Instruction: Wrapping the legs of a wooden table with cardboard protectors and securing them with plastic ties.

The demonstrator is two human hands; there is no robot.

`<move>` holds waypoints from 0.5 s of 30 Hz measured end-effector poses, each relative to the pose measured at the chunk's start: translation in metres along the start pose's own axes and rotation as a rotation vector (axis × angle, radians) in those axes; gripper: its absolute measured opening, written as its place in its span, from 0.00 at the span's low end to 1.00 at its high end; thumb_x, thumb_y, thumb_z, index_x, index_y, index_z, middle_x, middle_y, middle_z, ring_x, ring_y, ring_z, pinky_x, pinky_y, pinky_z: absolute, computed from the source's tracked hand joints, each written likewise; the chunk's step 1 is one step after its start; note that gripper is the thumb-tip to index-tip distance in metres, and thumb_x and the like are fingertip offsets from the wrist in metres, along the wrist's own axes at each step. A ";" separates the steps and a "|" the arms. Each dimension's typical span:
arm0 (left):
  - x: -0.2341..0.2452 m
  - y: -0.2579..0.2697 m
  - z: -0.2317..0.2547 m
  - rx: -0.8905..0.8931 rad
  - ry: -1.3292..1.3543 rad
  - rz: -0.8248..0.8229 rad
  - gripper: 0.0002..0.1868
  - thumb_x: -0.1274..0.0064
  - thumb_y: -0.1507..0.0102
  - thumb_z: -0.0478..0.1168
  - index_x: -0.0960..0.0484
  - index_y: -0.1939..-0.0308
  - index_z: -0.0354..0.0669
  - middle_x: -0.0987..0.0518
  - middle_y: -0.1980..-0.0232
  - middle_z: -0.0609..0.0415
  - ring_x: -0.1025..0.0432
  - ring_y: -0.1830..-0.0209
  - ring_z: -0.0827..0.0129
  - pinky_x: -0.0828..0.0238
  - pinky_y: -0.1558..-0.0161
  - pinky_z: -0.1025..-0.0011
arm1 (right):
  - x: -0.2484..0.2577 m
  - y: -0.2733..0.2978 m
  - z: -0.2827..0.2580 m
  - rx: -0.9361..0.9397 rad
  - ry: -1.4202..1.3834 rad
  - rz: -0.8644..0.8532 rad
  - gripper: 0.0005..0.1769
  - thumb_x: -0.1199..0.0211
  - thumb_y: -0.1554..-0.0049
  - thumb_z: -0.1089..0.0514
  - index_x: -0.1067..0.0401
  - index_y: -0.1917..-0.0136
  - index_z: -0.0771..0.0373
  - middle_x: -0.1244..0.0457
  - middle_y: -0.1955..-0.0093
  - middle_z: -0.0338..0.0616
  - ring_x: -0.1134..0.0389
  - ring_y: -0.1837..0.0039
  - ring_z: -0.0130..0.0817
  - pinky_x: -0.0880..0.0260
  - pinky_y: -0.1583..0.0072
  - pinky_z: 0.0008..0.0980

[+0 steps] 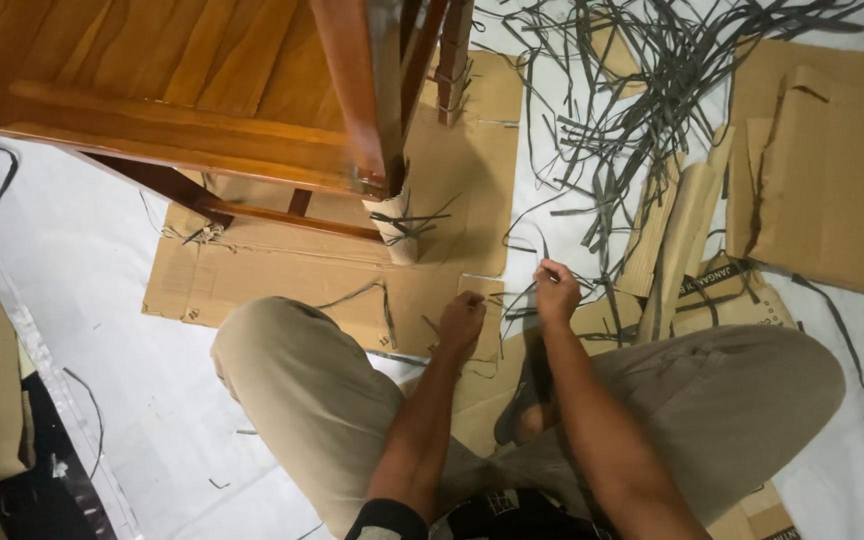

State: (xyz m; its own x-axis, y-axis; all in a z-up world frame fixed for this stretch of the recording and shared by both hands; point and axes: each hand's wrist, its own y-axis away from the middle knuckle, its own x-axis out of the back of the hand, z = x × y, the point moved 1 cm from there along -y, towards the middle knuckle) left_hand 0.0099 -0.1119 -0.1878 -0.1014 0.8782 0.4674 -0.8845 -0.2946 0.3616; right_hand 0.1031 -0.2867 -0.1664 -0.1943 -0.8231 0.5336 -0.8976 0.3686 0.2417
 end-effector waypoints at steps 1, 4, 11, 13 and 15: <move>-0.003 -0.003 -0.006 0.001 0.000 0.001 0.14 0.48 0.38 0.46 0.15 0.51 0.48 0.15 0.52 0.46 0.21 0.47 0.45 0.27 0.44 0.46 | 0.007 0.007 -0.017 0.001 0.000 -0.001 0.12 0.34 0.45 0.55 0.20 0.47 0.44 0.27 0.52 0.38 0.26 0.49 0.38 0.29 0.43 0.35; -0.005 -0.008 -0.010 0.021 0.001 0.016 0.14 0.47 0.38 0.47 0.15 0.51 0.51 0.14 0.52 0.48 0.21 0.47 0.47 0.26 0.46 0.48 | 0.021 0.023 -0.058 -0.130 -0.632 -0.145 0.23 0.41 0.41 0.70 0.35 0.33 0.69 0.32 0.45 0.60 0.25 0.52 0.33 0.23 0.55 0.19; 0.009 0.002 0.010 -0.014 0.093 0.037 0.13 0.48 0.36 0.47 0.15 0.51 0.52 0.14 0.53 0.48 0.20 0.49 0.48 0.25 0.47 0.49 | 0.001 0.006 -0.018 -0.249 -0.164 -0.155 0.12 0.36 0.43 0.56 0.23 0.45 0.56 0.27 0.58 0.48 0.24 0.64 0.36 0.20 0.66 0.29; 0.012 0.000 0.015 -0.016 0.133 0.042 0.13 0.48 0.35 0.48 0.15 0.51 0.53 0.14 0.53 0.49 0.20 0.49 0.50 0.25 0.47 0.50 | -0.001 0.006 -0.017 -0.246 -0.147 -0.156 0.08 0.34 0.44 0.54 0.20 0.51 0.52 0.27 0.60 0.43 0.25 0.67 0.35 0.21 0.68 0.28; 0.016 0.001 0.024 0.003 0.188 0.082 0.14 0.47 0.36 0.51 0.14 0.50 0.55 0.14 0.57 0.49 0.19 0.53 0.49 0.25 0.50 0.52 | -0.001 0.003 -0.014 -0.122 0.177 -0.191 0.09 0.34 0.45 0.46 0.18 0.52 0.45 0.28 0.62 0.39 0.25 0.61 0.37 0.23 0.58 0.36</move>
State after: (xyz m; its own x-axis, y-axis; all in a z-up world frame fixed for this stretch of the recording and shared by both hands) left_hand 0.0183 -0.1068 -0.1607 -0.2569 0.9060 0.3365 -0.8685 -0.3692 0.3307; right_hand 0.1065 -0.2786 -0.1553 0.0558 -0.7986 0.5993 -0.8547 0.2720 0.4420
